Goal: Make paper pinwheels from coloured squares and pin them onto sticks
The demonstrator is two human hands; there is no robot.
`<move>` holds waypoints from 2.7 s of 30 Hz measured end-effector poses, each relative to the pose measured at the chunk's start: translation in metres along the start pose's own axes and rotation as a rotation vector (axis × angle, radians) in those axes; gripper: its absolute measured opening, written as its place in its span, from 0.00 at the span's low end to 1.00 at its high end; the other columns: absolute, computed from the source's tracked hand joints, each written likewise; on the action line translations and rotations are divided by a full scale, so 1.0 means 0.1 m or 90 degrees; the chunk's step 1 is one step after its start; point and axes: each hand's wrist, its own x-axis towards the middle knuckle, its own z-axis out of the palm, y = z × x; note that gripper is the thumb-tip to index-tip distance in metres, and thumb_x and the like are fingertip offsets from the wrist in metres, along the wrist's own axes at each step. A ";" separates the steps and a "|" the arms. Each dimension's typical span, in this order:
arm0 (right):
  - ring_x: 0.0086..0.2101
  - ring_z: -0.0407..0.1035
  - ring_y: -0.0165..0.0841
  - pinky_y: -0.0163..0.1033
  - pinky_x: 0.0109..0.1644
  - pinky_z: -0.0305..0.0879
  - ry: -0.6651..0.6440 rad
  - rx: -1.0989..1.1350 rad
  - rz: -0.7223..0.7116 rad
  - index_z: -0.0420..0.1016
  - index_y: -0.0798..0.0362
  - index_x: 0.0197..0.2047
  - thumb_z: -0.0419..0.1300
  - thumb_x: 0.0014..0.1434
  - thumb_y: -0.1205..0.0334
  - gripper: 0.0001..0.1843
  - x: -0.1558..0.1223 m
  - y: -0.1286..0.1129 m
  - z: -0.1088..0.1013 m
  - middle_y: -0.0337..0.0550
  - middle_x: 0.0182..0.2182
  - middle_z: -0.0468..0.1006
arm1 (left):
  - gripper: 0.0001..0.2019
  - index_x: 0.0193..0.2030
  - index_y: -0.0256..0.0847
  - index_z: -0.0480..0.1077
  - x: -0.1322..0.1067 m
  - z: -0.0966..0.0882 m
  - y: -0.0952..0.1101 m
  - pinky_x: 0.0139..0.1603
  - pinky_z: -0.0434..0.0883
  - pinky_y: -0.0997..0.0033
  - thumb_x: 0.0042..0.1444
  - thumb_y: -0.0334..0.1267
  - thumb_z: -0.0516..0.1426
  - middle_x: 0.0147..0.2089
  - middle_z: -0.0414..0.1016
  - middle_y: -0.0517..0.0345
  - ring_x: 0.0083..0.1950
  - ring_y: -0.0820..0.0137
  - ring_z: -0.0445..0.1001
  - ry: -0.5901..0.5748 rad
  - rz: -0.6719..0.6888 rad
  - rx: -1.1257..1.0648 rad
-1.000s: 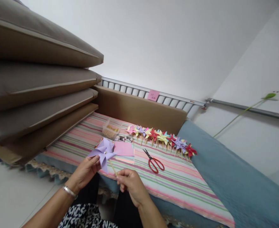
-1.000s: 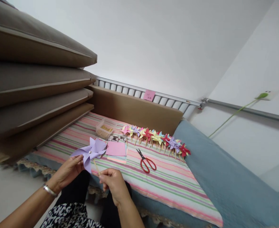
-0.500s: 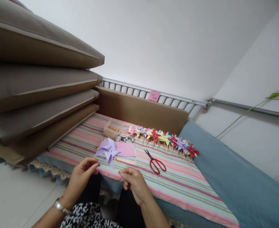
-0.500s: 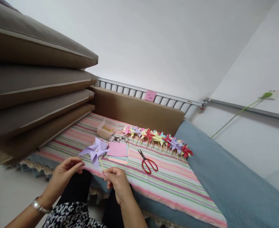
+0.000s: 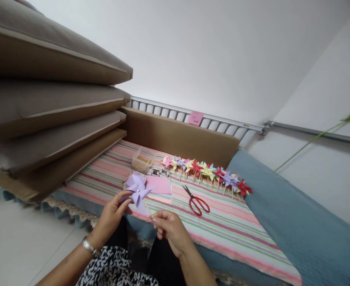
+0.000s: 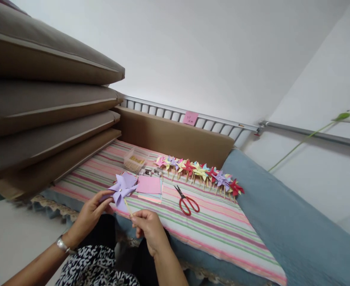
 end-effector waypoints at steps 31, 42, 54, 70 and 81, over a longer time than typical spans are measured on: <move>0.17 0.57 0.23 0.30 0.21 0.52 0.008 -0.217 -0.037 0.74 0.57 0.26 0.62 0.45 0.62 0.06 0.03 -0.07 -0.15 0.33 0.16 0.68 | 0.10 0.32 0.34 0.76 0.26 -0.21 0.14 0.33 0.69 0.73 0.46 0.39 0.65 0.30 0.76 0.54 0.30 0.70 0.72 -0.183 -0.305 -0.275; 0.18 0.58 0.24 0.30 0.22 0.52 -0.079 -0.375 -0.041 0.77 0.57 0.24 0.61 0.44 0.66 0.04 0.12 -0.49 -0.32 0.35 0.15 0.69 | 0.11 0.31 0.32 0.78 0.23 0.04 0.21 0.33 0.70 0.75 0.40 0.36 0.67 0.28 0.80 0.50 0.29 0.69 0.75 -0.283 -0.337 -0.299; 0.42 0.68 0.41 0.46 0.48 0.62 0.105 -0.495 -0.253 0.78 0.54 0.40 0.60 0.51 0.64 0.12 0.04 -0.59 -0.29 0.49 0.38 0.77 | 0.10 0.32 0.29 0.77 0.23 0.18 0.14 0.33 0.73 0.72 0.41 0.31 0.67 0.29 0.80 0.47 0.29 0.67 0.77 -0.128 -0.332 -0.361; 0.64 0.40 0.49 0.58 0.63 0.44 0.292 -0.714 -0.541 0.74 0.52 0.32 0.65 0.48 0.68 0.06 -0.11 -0.05 0.00 0.48 0.65 0.53 | 0.04 0.32 0.31 0.75 0.04 0.74 0.18 0.25 0.73 0.73 0.47 0.27 0.61 0.28 0.80 0.50 0.26 0.69 0.76 -0.059 -0.384 -0.459; 0.63 0.42 0.48 0.59 0.62 0.46 0.300 -0.710 -0.545 0.76 0.52 0.28 0.64 0.51 0.68 0.02 -0.09 -0.03 -0.07 0.49 0.63 0.58 | 0.04 0.28 0.32 0.74 0.01 0.83 0.09 0.23 0.70 0.77 0.43 0.28 0.65 0.24 0.77 0.56 0.22 0.74 0.72 -0.065 -0.369 -0.489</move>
